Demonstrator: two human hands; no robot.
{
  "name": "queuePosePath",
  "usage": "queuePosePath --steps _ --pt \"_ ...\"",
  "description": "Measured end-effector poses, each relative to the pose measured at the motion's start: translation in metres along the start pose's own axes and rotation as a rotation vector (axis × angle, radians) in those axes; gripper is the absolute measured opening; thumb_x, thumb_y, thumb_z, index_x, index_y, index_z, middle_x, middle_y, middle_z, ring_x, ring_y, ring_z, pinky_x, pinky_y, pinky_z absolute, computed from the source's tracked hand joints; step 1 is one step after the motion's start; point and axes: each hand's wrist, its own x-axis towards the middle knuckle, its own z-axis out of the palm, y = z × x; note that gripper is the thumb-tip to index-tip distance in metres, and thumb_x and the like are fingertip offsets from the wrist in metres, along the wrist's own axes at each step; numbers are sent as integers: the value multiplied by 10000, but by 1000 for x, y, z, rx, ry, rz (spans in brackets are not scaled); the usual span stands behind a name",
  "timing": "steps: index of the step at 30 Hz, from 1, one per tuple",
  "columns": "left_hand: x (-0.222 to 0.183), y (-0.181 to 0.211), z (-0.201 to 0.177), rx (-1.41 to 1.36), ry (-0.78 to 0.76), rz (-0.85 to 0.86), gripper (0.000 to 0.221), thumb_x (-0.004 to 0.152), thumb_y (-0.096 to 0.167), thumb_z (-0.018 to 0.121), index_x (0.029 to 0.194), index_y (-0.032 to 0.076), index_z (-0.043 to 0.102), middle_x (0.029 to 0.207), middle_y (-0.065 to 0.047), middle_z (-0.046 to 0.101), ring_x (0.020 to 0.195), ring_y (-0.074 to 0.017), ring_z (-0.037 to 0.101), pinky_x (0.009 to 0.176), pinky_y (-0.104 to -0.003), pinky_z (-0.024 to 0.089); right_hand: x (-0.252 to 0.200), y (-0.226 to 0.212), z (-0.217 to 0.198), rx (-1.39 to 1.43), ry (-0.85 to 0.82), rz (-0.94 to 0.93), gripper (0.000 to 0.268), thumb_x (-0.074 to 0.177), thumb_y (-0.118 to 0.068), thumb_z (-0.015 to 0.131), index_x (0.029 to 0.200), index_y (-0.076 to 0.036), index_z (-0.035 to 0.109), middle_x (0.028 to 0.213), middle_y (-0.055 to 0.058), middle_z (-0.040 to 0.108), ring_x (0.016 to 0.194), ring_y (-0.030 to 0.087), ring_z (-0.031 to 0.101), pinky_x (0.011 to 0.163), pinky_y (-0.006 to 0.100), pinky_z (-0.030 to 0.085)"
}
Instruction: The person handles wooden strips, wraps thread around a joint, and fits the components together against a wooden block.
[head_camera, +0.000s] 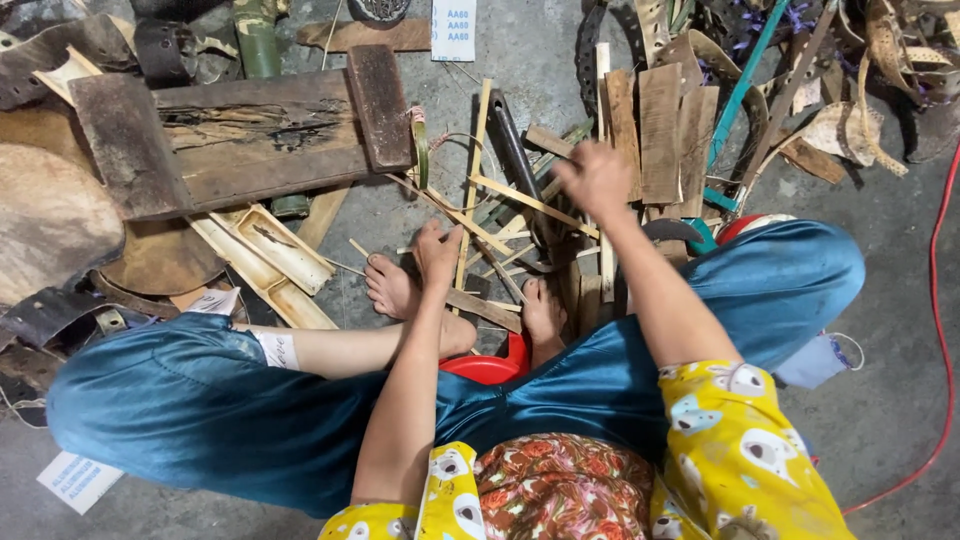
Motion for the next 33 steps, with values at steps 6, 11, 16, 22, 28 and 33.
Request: queuePosePath --steps 6,11,16,22,28,33 --pt "-40 34 -5 266 -88 182 896 736 624 804 1445 131 564 1237 -187 639 1209 -444 541 1040 -549 435 -41 -15 49 -82 -746 98 624 864 -670 682 1253 -196 562 1050 195 691 1040 473 706 876 582 571" --pt "-38 30 4 202 -274 197 751 871 572 711 1469 150 542 1216 -207 675 1368 -461 475 1180 -546 287 -31 -4 43 -24 -285 89 316 1009 -387 565 928 -93 649 737 153 647 752 414 737 664 530 606" --pt "-33 50 10 155 -225 56 772 814 767 623 1332 195 627 1188 -135 681 1279 -401 542 1070 -594 388 -2 -72 -75 436 -3 115 336 1086 -377 538 947 -96 658 732 235 647 766 434 670 707 517 507" --pt "-17 52 60 108 27 -229 618 710 509 753 1186 157 574 1201 -107 584 1232 -385 552 999 -614 376 -15 -105 -67 1176 -131 411 257 1062 -261 562 936 -75 687 632 35 646 495 117 643 458 232 545" --pt "-13 53 18 -425 339 -98 621 893 207 735 1410 29 441 1390 -274 479 1286 -444 552 1067 -503 505 -38 -108 21 1201 -499 815 566 1043 -334 628 1439 31 454 1166 219 655 789 293 791 560 350 618" --pt "-1 42 -13 -293 106 139 595 981 165 574 1527 49 371 1336 -361 529 1287 -533 531 1097 -570 454 -28 -147 30 1175 -553 902 1051 889 -599 790 1605 -43 259 1408 330 504 1056 407 711 812 528 606"
